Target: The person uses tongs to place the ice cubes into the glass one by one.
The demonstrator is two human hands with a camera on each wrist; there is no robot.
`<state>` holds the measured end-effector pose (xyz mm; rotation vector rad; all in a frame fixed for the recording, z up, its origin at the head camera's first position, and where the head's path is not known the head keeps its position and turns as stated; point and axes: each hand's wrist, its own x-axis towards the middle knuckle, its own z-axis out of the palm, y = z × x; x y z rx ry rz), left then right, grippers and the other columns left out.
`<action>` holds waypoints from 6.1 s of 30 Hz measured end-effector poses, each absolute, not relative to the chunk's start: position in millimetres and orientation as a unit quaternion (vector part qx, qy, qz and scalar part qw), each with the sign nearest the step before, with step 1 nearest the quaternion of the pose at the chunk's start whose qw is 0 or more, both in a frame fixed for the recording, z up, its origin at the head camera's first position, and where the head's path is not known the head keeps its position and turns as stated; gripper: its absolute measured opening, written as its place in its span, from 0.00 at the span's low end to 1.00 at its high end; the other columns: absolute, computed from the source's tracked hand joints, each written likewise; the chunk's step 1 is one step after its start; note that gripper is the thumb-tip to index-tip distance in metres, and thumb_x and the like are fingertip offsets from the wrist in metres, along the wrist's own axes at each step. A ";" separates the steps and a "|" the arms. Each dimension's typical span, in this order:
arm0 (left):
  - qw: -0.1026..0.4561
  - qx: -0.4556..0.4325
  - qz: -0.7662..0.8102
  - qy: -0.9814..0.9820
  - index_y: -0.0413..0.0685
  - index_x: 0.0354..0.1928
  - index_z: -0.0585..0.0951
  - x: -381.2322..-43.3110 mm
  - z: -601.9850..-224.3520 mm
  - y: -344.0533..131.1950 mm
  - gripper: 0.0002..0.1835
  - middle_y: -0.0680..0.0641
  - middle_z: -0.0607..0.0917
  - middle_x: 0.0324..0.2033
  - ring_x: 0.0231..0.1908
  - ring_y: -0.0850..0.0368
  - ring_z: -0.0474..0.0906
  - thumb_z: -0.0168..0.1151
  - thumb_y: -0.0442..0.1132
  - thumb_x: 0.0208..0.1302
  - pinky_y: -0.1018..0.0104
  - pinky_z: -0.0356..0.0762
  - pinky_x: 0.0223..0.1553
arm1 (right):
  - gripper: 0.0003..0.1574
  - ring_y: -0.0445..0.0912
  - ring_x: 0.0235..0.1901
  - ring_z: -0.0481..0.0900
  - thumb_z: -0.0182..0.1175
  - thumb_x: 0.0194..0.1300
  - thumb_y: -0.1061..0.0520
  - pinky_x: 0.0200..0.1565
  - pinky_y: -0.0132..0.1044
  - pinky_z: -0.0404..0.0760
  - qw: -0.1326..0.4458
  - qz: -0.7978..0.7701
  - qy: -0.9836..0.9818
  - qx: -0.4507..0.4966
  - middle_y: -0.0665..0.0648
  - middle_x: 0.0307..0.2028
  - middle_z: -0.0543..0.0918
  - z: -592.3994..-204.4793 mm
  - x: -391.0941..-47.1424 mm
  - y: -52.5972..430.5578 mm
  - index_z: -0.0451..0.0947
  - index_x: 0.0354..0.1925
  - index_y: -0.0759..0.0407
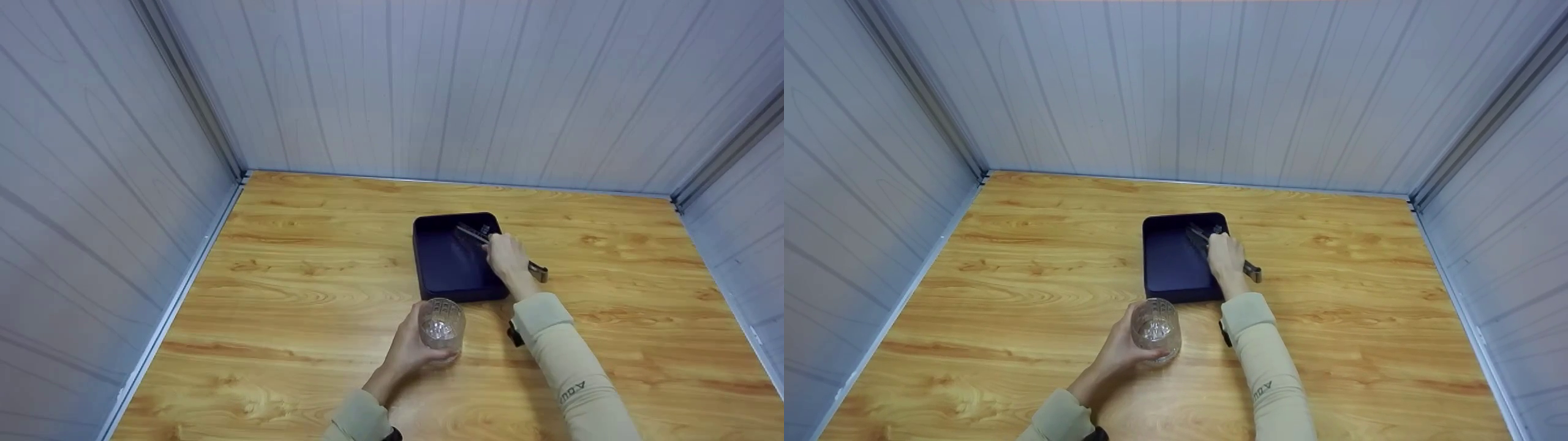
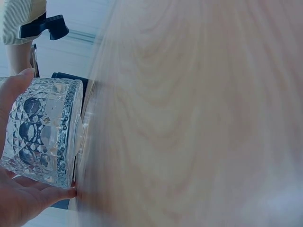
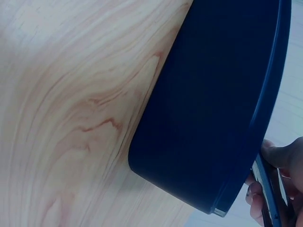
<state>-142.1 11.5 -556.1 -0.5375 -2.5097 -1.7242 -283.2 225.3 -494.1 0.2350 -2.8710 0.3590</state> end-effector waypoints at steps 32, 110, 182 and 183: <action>0.029 -0.185 -0.562 -0.806 0.42 0.57 0.62 -142.5 -558.3 11.6 0.48 0.45 0.74 0.49 0.50 0.51 0.70 0.76 0.46 0.30 0.58 0.68 0.51 | 0.09 0.65 0.24 0.75 0.58 0.57 0.57 0.24 0.55 0.72 0.147 0.142 -0.974 0.094 0.68 0.23 0.79 -481.4 -252.8 236.8 0.77 0.29 0.64; 0.032 -0.181 -0.562 -0.807 0.48 0.56 0.63 -142.8 -556.8 10.8 0.47 0.48 0.75 0.47 0.48 0.55 0.71 0.77 0.45 0.28 0.61 0.68 0.51 | 0.11 0.31 0.10 0.56 0.66 0.49 0.61 0.12 0.24 0.58 0.176 0.180 -0.934 0.253 0.44 0.14 0.69 -428.1 -102.6 225.4 0.77 0.34 0.58; 0.026 -0.175 -0.552 -0.815 0.45 0.58 0.62 -141.6 -556.3 10.7 0.49 0.47 0.74 0.49 0.49 0.53 0.70 0.76 0.47 0.30 0.60 0.69 0.50 | 0.21 0.63 0.17 0.74 0.61 0.54 0.52 0.15 0.50 0.71 0.133 0.151 -0.979 0.036 0.67 0.16 0.74 -443.6 -188.6 225.1 0.72 0.21 0.70; 0.026 -0.175 -0.554 -0.813 0.45 0.58 0.62 -141.6 -556.4 10.8 0.49 0.47 0.74 0.49 0.49 0.53 0.70 0.76 0.47 0.30 0.59 0.69 0.50 | 0.21 0.63 0.16 0.74 0.61 0.54 0.52 0.15 0.50 0.71 0.133 0.149 -0.979 0.033 0.67 0.16 0.74 -444.1 -189.6 224.2 0.72 0.20 0.70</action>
